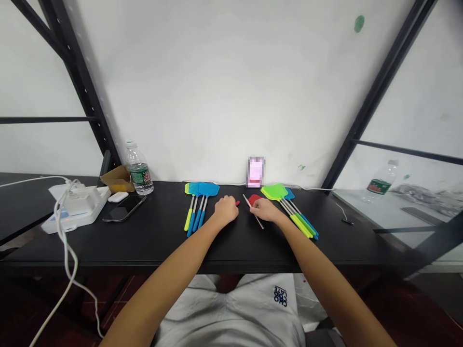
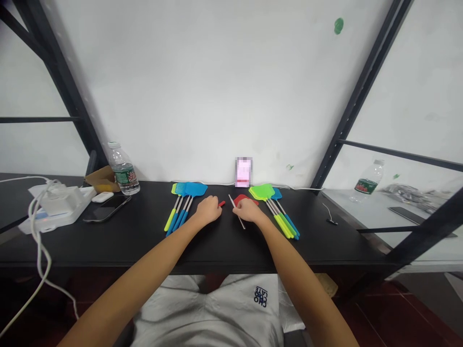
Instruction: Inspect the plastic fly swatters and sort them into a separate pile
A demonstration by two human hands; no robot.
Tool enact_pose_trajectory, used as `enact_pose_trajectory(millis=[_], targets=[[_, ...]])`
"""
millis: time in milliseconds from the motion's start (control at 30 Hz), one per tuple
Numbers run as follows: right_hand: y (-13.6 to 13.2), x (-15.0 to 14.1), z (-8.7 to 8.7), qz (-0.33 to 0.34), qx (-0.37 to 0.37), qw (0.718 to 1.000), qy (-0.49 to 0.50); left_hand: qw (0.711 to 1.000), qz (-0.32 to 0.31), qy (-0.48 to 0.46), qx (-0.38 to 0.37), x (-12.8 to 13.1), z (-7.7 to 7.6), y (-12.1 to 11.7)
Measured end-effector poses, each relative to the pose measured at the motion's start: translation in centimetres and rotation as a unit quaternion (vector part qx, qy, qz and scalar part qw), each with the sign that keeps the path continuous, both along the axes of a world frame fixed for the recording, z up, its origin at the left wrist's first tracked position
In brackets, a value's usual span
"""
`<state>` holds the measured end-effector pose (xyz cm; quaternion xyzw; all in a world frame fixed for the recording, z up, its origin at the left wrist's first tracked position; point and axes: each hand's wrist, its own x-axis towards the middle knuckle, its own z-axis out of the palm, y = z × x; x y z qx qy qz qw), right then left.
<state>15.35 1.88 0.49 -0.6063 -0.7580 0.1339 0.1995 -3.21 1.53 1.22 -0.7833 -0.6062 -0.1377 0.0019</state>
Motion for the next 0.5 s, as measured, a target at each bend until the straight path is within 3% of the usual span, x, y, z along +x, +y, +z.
enact_pose_trajectory(millis=[167,367,500], targets=[[0.4,0.2,0.2,-0.059,0.072,0.989,0.119,1.0,-0.002,-0.019,0.008,0.1,-0.1,0.2],[1.1,1.5,0.5,-0.142,0.144,0.943,0.265,0.998,-0.035,-0.039,0.018,0.1,-0.2,0.4],[0.9,1.7,0.6,-0.161,0.174,0.918,0.319,0.997,-0.054,-0.044,0.024,0.1,-0.2,0.4]])
